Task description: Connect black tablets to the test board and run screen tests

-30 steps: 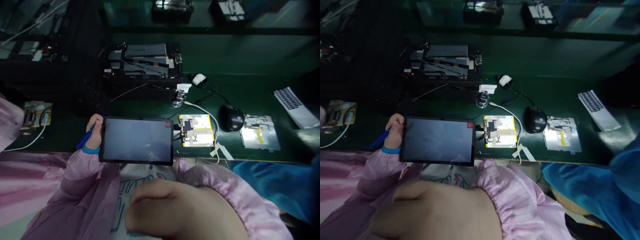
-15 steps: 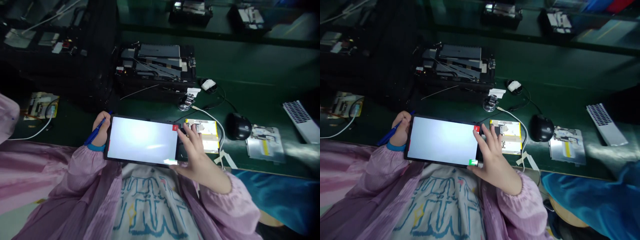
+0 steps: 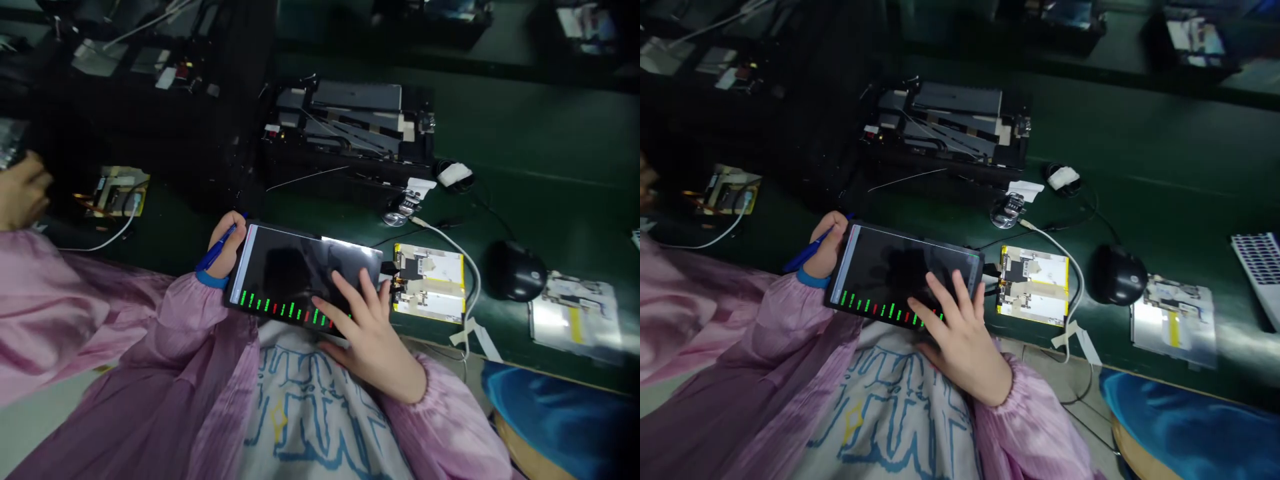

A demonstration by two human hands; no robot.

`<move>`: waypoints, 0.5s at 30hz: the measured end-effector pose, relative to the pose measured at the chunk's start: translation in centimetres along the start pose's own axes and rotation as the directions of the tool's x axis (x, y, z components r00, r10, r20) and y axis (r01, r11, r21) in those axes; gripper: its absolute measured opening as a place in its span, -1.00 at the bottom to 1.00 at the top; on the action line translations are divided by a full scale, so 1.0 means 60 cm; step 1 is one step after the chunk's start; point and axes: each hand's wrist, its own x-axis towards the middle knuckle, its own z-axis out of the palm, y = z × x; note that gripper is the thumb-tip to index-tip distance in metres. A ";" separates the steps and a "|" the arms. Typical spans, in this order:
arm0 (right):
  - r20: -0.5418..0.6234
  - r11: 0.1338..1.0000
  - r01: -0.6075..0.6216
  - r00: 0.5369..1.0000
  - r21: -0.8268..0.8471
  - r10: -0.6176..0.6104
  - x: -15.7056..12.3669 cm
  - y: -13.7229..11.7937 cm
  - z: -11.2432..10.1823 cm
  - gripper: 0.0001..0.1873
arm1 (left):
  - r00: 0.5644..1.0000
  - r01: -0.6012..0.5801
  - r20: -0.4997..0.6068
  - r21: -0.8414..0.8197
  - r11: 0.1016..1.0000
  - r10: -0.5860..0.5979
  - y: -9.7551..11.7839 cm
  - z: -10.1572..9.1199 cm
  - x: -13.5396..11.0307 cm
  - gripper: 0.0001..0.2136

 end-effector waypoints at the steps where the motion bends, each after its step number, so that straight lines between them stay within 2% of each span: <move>1: 0.001 1.000 0.020 1.000 -0.012 -0.020 0.002 -0.005 0.007 -0.45 | 1.000 0.004 0.003 -0.001 1.000 -0.004 0.001 0.000 0.000 -0.63; 6: -0.027 0.995 0.093 0.995 -0.034 -0.094 0.008 -0.011 0.019 -0.57 | 1.000 0.011 0.015 -0.018 1.000 -0.011 -0.002 -0.001 -0.001 -0.66; 15: -0.106 0.997 0.076 0.991 -0.016 -0.077 0.009 -0.007 0.018 -0.75 | 1.000 -0.002 0.011 0.009 1.000 0.002 0.001 0.000 0.001 -0.64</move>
